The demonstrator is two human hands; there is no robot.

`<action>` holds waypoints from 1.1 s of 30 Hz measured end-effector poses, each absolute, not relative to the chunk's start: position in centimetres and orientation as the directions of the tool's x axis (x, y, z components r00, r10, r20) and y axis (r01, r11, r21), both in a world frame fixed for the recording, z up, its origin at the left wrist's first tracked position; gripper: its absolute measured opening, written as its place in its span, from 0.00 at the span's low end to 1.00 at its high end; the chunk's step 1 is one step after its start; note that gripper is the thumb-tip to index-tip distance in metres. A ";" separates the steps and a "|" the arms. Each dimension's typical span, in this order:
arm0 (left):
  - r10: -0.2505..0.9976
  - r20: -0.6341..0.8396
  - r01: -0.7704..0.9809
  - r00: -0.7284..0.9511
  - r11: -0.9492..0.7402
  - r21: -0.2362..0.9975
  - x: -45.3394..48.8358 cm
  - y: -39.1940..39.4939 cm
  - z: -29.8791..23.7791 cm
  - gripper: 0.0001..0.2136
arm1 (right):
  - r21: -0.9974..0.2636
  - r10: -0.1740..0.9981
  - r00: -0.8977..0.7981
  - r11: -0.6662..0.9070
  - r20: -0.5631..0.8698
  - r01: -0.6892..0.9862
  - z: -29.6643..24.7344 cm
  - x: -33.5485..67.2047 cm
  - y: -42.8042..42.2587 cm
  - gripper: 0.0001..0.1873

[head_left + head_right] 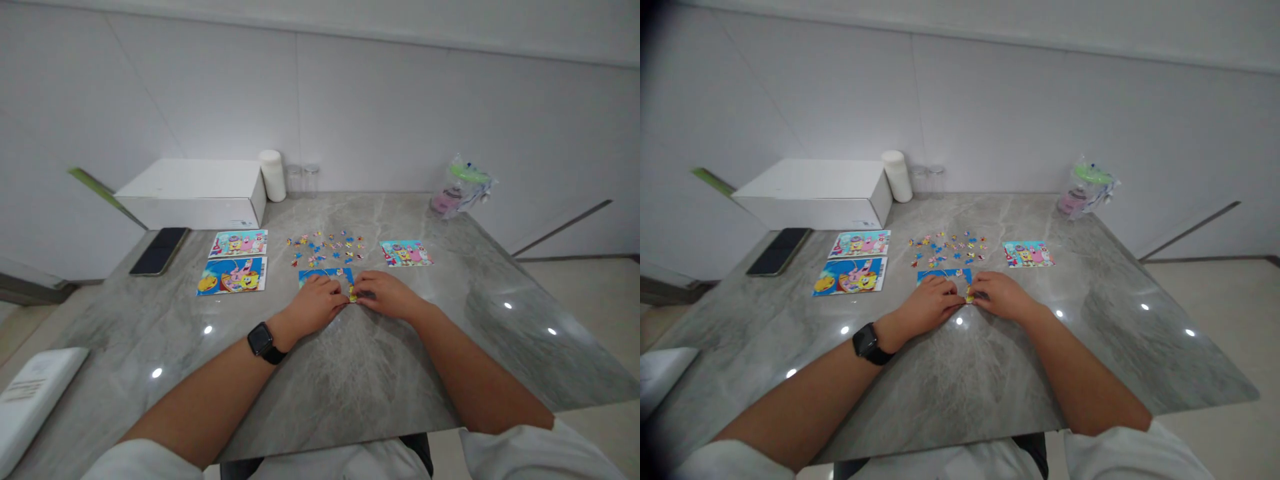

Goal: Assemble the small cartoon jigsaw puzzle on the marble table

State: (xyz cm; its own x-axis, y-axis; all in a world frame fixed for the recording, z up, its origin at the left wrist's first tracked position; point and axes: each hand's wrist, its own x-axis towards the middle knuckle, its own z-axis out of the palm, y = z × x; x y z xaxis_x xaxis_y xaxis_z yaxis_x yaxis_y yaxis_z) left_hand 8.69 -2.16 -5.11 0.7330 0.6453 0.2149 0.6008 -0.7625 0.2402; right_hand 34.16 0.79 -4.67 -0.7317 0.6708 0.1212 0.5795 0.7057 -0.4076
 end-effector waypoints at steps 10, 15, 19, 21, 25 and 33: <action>0.655 0.207 0.618 0.727 -0.755 0.220 8.8 -2.2 -5.4 0.12 | -0.433 0.664 -0.736 0.706 0.129 0.561 -4.8 34.1 0.9 0.08; 0.653 0.221 0.610 0.725 -0.757 0.237 8.7 -2.1 -6.0 0.11 | -0.436 0.658 -0.743 0.709 0.124 0.555 -4.9 34.2 1.0 0.09; 0.662 0.268 0.594 0.700 -0.748 0.296 8.5 -1.9 -6.2 0.11 | -0.426 0.654 -0.743 0.718 0.142 0.550 -4.9 34.5 1.2 0.09; 0.687 0.336 0.581 0.644 -0.725 0.368 8.2 -1.5 -5.8 0.12 | -0.411 0.652 -0.738 0.729 0.173 0.548 -4.8 34.7 1.3 0.08; 0.821 0.474 0.530 0.319 -0.569 0.629 6.5 0.2 -3.8 0.11 | -0.384 0.685 -0.674 0.722 0.278 0.575 -4.9 35.1 1.7 0.08; 0.874 0.432 0.364 -0.224 -0.336 0.868 1.7 3.3 -1.8 0.20 | -0.466 0.763 -0.522 0.647 0.382 0.604 -6.5 34.1 2.1 0.11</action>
